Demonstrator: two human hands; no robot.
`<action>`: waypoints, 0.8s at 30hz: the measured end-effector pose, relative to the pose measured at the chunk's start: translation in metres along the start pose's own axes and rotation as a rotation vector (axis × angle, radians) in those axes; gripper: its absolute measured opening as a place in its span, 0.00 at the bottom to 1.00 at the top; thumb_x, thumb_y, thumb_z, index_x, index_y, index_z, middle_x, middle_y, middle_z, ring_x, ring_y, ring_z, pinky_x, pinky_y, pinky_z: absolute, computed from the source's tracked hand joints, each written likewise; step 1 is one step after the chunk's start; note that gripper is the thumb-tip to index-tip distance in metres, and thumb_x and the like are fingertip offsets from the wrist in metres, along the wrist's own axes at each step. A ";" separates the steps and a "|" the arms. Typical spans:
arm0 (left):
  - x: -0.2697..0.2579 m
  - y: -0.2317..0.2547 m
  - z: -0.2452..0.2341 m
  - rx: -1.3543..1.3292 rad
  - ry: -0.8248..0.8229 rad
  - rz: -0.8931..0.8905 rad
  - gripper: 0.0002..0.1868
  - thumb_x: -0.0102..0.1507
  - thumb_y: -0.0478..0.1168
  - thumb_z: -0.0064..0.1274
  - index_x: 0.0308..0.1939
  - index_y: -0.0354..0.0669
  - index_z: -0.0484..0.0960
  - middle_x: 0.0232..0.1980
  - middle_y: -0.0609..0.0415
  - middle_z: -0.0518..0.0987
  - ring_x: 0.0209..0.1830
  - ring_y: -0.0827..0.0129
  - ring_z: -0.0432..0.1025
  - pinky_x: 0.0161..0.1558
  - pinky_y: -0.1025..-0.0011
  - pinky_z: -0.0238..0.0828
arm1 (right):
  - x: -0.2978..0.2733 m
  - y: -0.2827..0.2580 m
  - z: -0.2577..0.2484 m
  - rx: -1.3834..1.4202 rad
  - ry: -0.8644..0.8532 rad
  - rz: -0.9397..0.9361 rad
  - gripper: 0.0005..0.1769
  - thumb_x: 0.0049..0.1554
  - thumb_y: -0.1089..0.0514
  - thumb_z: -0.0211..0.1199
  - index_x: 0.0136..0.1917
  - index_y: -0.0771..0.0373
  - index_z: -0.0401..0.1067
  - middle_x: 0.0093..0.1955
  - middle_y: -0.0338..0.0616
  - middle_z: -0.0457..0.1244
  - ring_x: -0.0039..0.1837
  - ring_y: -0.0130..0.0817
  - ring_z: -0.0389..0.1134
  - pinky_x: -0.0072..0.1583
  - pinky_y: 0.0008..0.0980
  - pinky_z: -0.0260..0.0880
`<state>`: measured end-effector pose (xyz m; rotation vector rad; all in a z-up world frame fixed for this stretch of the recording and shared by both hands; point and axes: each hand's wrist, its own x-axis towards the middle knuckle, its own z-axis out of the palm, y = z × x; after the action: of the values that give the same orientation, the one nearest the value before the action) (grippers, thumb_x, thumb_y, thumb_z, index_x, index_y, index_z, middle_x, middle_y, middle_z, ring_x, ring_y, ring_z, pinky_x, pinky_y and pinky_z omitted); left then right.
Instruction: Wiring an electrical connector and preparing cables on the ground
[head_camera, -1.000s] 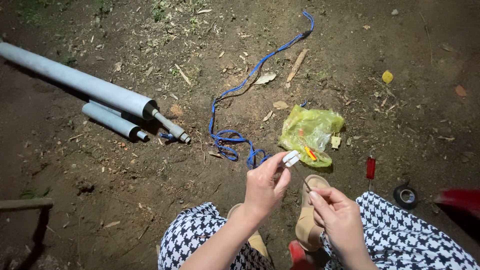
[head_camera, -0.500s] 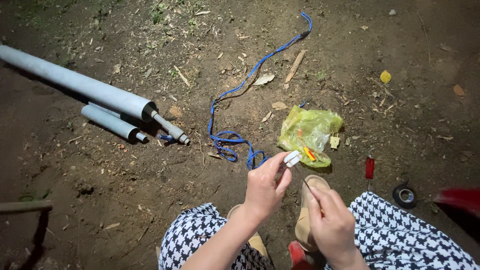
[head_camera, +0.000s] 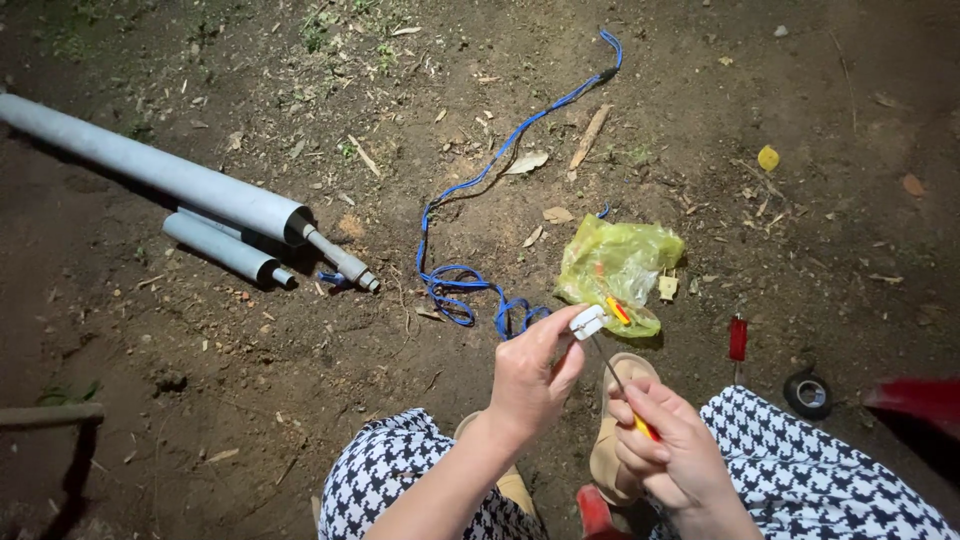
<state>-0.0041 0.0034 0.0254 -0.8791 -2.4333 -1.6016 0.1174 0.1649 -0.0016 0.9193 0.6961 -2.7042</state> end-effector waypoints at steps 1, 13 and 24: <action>0.000 0.000 0.001 -0.001 -0.001 0.001 0.19 0.66 0.33 0.50 0.61 0.39 0.76 0.58 0.49 0.83 0.54 0.62 0.81 0.58 0.69 0.77 | 0.000 0.000 0.000 0.001 0.001 -0.002 0.11 0.65 0.61 0.54 0.53 0.74 0.68 0.36 0.45 0.57 0.21 0.11 0.40 0.24 0.16 0.31; -0.001 -0.004 0.007 0.010 -0.015 -0.063 0.18 0.65 0.36 0.49 0.59 0.40 0.77 0.55 0.48 0.84 0.51 0.61 0.81 0.55 0.68 0.76 | -0.017 0.006 0.033 -0.859 0.364 -0.401 0.09 0.61 0.65 0.60 0.52 0.72 0.77 0.34 0.53 0.68 0.26 0.26 0.53 0.27 0.24 0.49; -0.002 -0.009 0.015 0.065 -0.023 -0.026 0.17 0.65 0.35 0.51 0.58 0.38 0.77 0.54 0.47 0.84 0.49 0.59 0.81 0.53 0.66 0.76 | -0.031 -0.003 0.051 -2.047 0.350 -1.433 0.10 0.61 0.65 0.65 0.56 0.66 0.77 0.53 0.43 0.71 0.49 0.32 0.73 0.54 0.29 0.72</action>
<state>-0.0035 0.0127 0.0102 -0.8645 -2.5067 -1.5198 0.1142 0.1436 0.0536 0.0393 3.6334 -0.4152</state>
